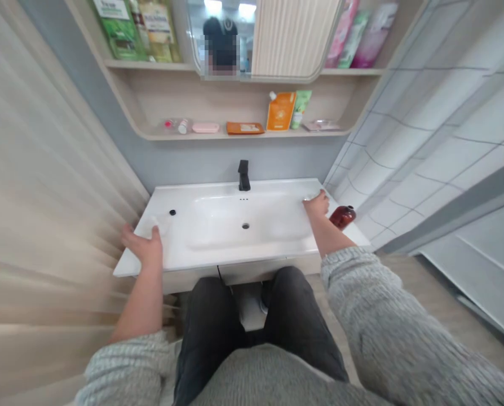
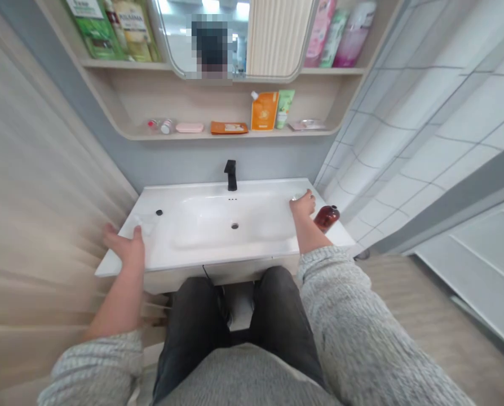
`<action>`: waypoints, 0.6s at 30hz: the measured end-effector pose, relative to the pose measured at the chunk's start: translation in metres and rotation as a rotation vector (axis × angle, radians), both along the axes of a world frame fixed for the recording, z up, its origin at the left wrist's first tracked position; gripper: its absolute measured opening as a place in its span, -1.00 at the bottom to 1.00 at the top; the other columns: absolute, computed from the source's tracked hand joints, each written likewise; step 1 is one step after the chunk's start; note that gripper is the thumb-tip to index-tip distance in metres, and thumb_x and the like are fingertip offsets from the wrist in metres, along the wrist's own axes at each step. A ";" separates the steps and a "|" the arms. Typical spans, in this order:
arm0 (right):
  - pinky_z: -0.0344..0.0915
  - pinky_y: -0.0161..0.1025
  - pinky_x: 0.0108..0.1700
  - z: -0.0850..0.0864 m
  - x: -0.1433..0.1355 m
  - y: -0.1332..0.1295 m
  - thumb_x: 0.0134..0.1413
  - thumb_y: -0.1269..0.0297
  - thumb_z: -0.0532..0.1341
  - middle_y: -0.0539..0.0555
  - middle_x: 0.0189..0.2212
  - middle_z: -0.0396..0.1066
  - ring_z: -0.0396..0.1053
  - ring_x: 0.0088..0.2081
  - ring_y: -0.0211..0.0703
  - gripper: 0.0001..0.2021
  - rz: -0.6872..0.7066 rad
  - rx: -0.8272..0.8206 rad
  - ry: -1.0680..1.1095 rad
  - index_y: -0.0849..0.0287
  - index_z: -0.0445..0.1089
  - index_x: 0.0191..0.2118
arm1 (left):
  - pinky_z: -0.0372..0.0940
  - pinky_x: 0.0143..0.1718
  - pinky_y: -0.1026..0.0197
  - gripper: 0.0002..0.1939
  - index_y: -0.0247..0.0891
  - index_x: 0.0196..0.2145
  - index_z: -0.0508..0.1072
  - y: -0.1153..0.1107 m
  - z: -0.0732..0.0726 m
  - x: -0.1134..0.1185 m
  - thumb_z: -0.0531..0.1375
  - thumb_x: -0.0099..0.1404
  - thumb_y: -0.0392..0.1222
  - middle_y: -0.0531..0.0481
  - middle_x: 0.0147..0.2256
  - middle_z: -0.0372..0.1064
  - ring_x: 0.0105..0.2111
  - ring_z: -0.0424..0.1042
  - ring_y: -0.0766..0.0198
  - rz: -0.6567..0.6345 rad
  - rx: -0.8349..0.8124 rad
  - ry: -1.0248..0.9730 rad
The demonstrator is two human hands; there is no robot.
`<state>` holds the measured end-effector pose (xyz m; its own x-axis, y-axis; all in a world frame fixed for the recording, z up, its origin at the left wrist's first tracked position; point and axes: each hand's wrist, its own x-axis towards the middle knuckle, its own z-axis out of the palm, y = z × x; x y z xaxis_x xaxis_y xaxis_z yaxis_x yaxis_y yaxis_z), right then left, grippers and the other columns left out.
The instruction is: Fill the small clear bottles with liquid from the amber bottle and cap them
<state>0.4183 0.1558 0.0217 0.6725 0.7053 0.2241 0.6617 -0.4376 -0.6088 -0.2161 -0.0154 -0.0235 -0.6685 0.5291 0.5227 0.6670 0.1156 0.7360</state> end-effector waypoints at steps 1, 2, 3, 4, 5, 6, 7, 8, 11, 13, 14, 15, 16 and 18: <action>0.34 0.16 0.29 -0.005 0.001 -0.001 0.02 0.24 0.47 0.36 0.32 0.27 0.39 0.24 0.26 -0.07 0.004 -0.013 0.020 0.04 0.12 0.48 | -0.05 0.51 -0.33 -0.07 -0.43 0.44 0.02 0.001 0.000 0.000 0.37 0.33 -0.02 -0.50 0.37 0.10 0.44 0.08 -0.26 0.031 0.011 0.010; 0.36 0.11 0.26 -0.009 0.004 -0.001 0.04 0.22 0.47 0.34 0.30 0.30 0.42 0.20 0.23 -0.09 0.013 -0.016 0.028 0.03 0.12 0.47 | -0.02 0.51 -0.31 -0.08 -0.43 0.43 0.05 0.001 -0.001 -0.001 0.37 0.33 -0.01 -0.50 0.36 0.12 0.42 0.11 -0.26 0.035 0.006 0.017; 0.38 0.06 0.23 -0.013 0.006 -0.002 0.06 0.20 0.46 0.33 0.27 0.32 0.45 0.17 0.20 -0.13 0.019 -0.012 0.028 0.04 0.15 0.45 | 0.00 0.50 -0.29 -0.10 -0.44 0.43 0.06 0.002 -0.001 -0.001 0.37 0.33 -0.01 -0.49 0.36 0.14 0.42 0.13 -0.25 0.034 0.001 0.023; 0.39 0.01 0.21 -0.016 0.008 -0.002 0.07 0.18 0.46 0.32 0.24 0.35 0.47 0.14 0.17 -0.17 0.021 -0.006 0.023 0.06 0.18 0.43 | 0.01 0.50 -0.28 -0.10 -0.44 0.42 0.08 0.002 -0.001 -0.001 0.36 0.33 -0.01 -0.49 0.36 0.14 0.42 0.13 -0.25 0.031 -0.005 0.029; 0.39 -0.03 0.19 -0.018 0.010 -0.003 0.09 0.16 0.45 0.32 0.21 0.37 0.48 0.12 0.14 -0.21 0.020 0.003 0.016 0.09 0.21 0.40 | 0.00 0.51 -0.27 -0.10 -0.44 0.42 0.08 0.003 -0.001 -0.001 0.37 0.33 -0.01 -0.49 0.37 0.14 0.42 0.13 -0.24 0.027 -0.010 0.034; 0.39 -0.06 0.18 -0.021 0.009 -0.005 0.09 0.15 0.45 0.33 0.19 0.38 0.49 0.09 0.12 -0.24 0.025 0.014 0.009 0.12 0.23 0.37 | -0.01 0.51 -0.28 -0.10 -0.45 0.42 0.08 0.004 -0.002 -0.002 0.37 0.32 -0.01 -0.50 0.38 0.14 0.42 0.12 -0.25 0.026 -0.017 0.035; 0.40 -0.07 0.17 -0.023 0.007 -0.007 0.08 0.14 0.45 0.32 0.17 0.40 0.50 0.07 0.10 -0.26 0.044 0.029 0.000 0.14 0.25 0.35 | -0.02 0.51 -0.29 -0.09 -0.45 0.42 0.08 0.005 -0.002 -0.002 0.38 0.32 0.00 -0.50 0.38 0.14 0.43 0.11 -0.25 0.026 -0.025 0.032; 0.40 -0.07 0.17 -0.026 0.003 -0.010 0.07 0.12 0.45 0.32 0.15 0.41 0.50 0.05 0.09 -0.27 0.083 0.050 -0.013 0.15 0.28 0.32 | -0.04 0.52 -0.30 -0.08 -0.45 0.42 0.07 0.006 -0.003 -0.003 0.38 0.32 0.00 -0.50 0.39 0.14 0.44 0.10 -0.26 0.027 -0.034 0.026; 0.41 -0.04 0.16 -0.035 -0.020 -0.020 -0.02 0.09 0.48 0.28 0.10 0.46 0.49 0.02 0.08 -0.30 0.293 0.103 -0.017 0.15 0.35 0.23 | -0.05 0.52 -0.31 -0.09 -0.42 0.43 0.05 0.007 -0.003 -0.005 0.38 0.34 0.00 -0.51 0.41 0.11 0.45 0.07 -0.26 0.032 -0.051 0.000; 0.43 -0.03 0.12 -0.042 -0.040 -0.029 -0.08 0.07 0.49 0.24 0.02 0.52 0.50 -0.01 0.08 -0.34 0.415 0.119 0.061 0.15 0.39 0.15 | -0.06 0.52 -0.30 -0.10 -0.41 0.44 0.06 0.005 -0.001 -0.004 0.36 0.35 0.00 -0.50 0.42 0.10 0.47 0.06 -0.24 0.031 -0.048 -0.012; 0.44 -0.03 0.09 -0.044 -0.052 -0.033 -0.10 0.05 0.49 0.22 -0.01 0.54 0.51 -0.03 0.07 -0.36 0.457 0.133 0.109 0.14 0.39 0.11 | -0.07 0.53 -0.29 -0.11 -0.40 0.44 0.06 0.003 0.001 -0.003 0.36 0.35 -0.01 -0.49 0.42 0.10 0.47 0.06 -0.24 0.035 -0.041 -0.011; 0.45 -0.02 0.08 -0.046 -0.063 -0.038 -0.11 0.03 0.50 0.20 -0.02 0.56 0.51 -0.04 0.07 -0.38 0.505 0.157 0.144 0.13 0.40 0.08 | -0.09 0.53 -0.29 -0.13 -0.40 0.43 0.07 0.000 0.005 -0.001 0.34 0.36 -0.02 -0.48 0.42 0.11 0.47 0.05 -0.22 0.038 -0.030 0.002; 0.45 -0.01 0.06 -0.047 -0.074 -0.042 -0.13 0.01 0.50 0.17 -0.05 0.57 0.51 -0.06 0.07 -0.39 0.560 0.176 0.179 0.11 0.41 0.04 | -0.10 0.53 -0.29 -0.15 -0.40 0.43 0.08 -0.004 0.009 0.004 0.33 0.36 -0.04 -0.48 0.42 0.11 0.48 0.04 -0.21 0.038 -0.015 0.029; 0.47 -0.01 0.02 -0.047 -0.096 -0.050 -0.18 0.00 0.53 0.12 -0.13 0.59 0.51 -0.12 0.06 -0.40 0.692 0.203 0.261 0.09 0.44 -0.01 | -0.09 0.53 -0.30 -0.20 -0.40 0.41 0.11 -0.012 0.019 0.022 0.31 0.38 -0.05 -0.47 0.42 0.11 0.48 0.03 -0.20 0.012 0.030 0.109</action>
<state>0.3222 0.1057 -0.0257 0.1418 0.9469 0.2886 0.5679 0.1610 -0.8072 -0.1945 -0.0272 -0.0048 -0.6125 0.5048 0.6083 0.7423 0.1029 0.6621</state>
